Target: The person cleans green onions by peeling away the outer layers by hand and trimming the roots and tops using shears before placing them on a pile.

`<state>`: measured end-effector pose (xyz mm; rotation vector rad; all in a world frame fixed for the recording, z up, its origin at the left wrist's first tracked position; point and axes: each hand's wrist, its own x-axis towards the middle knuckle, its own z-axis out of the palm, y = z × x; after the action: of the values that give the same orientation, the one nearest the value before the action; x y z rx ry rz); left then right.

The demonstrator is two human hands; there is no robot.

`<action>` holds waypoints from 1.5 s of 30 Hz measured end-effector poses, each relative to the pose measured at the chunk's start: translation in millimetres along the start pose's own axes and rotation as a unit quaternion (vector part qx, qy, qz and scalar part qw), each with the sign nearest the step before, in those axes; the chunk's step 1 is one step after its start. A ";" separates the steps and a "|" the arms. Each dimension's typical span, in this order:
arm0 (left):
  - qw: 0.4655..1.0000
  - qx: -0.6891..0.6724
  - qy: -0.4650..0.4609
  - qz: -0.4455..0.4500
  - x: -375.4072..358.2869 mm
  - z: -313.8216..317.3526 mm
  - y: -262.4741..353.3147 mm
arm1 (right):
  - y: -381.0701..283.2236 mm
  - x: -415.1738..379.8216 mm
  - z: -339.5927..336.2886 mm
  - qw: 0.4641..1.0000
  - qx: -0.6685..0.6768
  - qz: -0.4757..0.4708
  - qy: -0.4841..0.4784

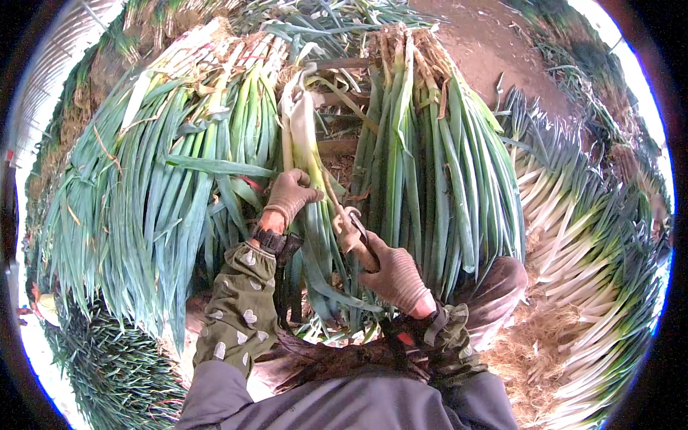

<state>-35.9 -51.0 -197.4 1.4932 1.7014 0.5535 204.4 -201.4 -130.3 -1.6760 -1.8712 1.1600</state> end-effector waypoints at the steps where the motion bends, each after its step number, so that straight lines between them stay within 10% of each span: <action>1: 0.999 -0.035 -0.010 -0.004 -3.0 0.0 -0.4 | 1.7 2.4 3.3 1.000 0.004 -0.012 0.000; 18: 0.936 -0.349 -0.012 0.036 -16.1 -116.7 28.4 | -10.6 83.9 -29.8 0.990 0.094 -0.055 0.085; 21: 0.991 0.008 0.092 0.094 43.9 -153.7 0.5 | 3.7 63.7 -55.3 0.987 0.073 -0.006 0.140; 24: 0.900 0.354 0.244 0.077 44.9 -126.8 40.6 | 28.8 47.2 -70.2 0.978 0.085 -0.002 0.191; 27: 0.959 0.152 0.074 0.227 46.9 -44.7 74.2 | 42.3 33.0 -73.4 0.975 0.085 0.022 0.203; 28: 0.973 0.142 -0.098 0.155 42.1 -25.3 106.0 | 51.0 32.4 -72.2 0.976 0.097 0.032 0.191; 30: 0.965 0.115 -0.010 0.235 53.2 51.5 108.6 | 54.6 28.1 -71.3 0.974 0.094 0.017 0.207; 37: 0.985 0.115 0.088 0.088 139.9 154.8 142.3 | 55.5 15.3 -83.5 0.976 0.062 0.046 0.203; 40: 0.996 -0.037 -0.001 0.080 143.4 131.0 114.1 | 51.4 10.3 -92.8 0.972 0.065 0.071 0.213; 42: 0.918 -0.369 -0.142 0.037 87.0 80.5 107.1 | 37.6 7.5 -88.3 0.974 0.083 0.044 0.206; 45: 0.962 -0.265 -0.067 0.022 1.1 47.4 66.6 | 29.7 -0.1 -61.5 0.988 0.054 0.030 0.142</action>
<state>42.5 -44.1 -175.4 1.1499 1.2828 0.8347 268.7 -182.9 -116.8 -1.7438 -1.5684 0.9665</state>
